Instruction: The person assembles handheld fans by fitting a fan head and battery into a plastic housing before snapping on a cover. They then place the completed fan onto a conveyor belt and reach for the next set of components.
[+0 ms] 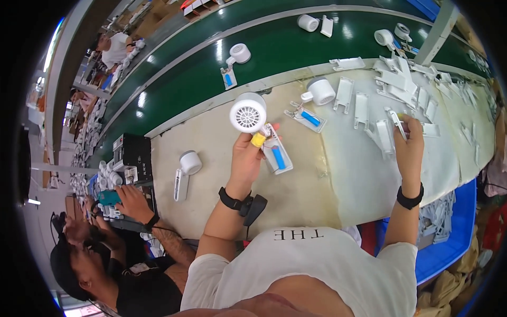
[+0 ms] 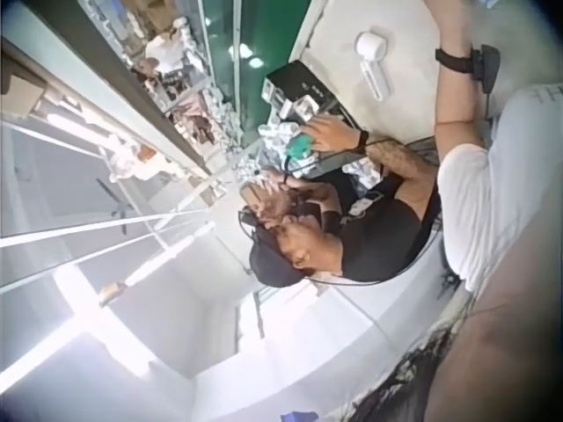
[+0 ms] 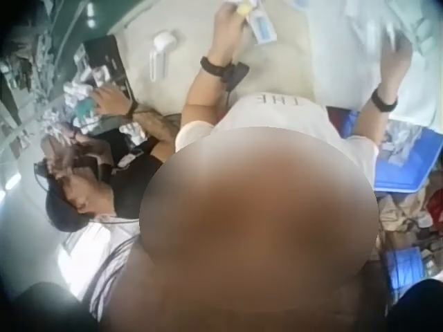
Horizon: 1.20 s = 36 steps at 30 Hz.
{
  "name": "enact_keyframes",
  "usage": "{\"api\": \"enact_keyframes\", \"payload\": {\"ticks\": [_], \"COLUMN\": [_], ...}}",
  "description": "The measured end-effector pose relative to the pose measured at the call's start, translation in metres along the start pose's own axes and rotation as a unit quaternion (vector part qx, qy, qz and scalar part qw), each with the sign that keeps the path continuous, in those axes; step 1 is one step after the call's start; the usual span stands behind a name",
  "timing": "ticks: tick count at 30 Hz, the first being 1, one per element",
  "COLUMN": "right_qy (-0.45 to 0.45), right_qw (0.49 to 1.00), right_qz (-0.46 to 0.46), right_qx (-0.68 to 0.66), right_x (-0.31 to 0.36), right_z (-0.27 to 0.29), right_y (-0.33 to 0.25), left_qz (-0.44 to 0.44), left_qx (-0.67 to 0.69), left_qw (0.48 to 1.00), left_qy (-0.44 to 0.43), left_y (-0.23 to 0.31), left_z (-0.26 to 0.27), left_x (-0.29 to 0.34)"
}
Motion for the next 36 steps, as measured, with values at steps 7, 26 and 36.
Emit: {"api": "enact_keyframes", "payload": {"ticks": [7, 26, 36], "right_qy": [-0.336, -0.173, -0.155], "right_qw": [0.860, 0.926, 0.897], "right_qz": [-0.133, 0.332, 0.413], "right_qx": [-0.361, 0.042, -0.019], "right_x": [0.043, 0.058, 0.056], "right_z": [-0.159, -0.181, -0.169], "right_y": [-0.081, -0.199, -0.213], "left_qz": [-0.058, -0.084, -0.117], "left_qx": [0.064, 0.215, 0.092], "left_qw": [0.993, 0.963, 0.965], "left_qy": [0.084, 0.138, 0.217], "left_y": [0.009, -0.007, 0.020], "left_z": [0.009, 0.008, 0.025], "left_x": [-0.004, 0.010, 0.015]}}
Point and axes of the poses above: each hand's wrist, its own x-axis away from the middle knuckle, its own z-axis out of the back of the hand, y = z × x, the point moved 10 cm from there along -x, towards the middle knuckle, and after that the axes turned 13 degrees about -x, right-handed, at the moved point
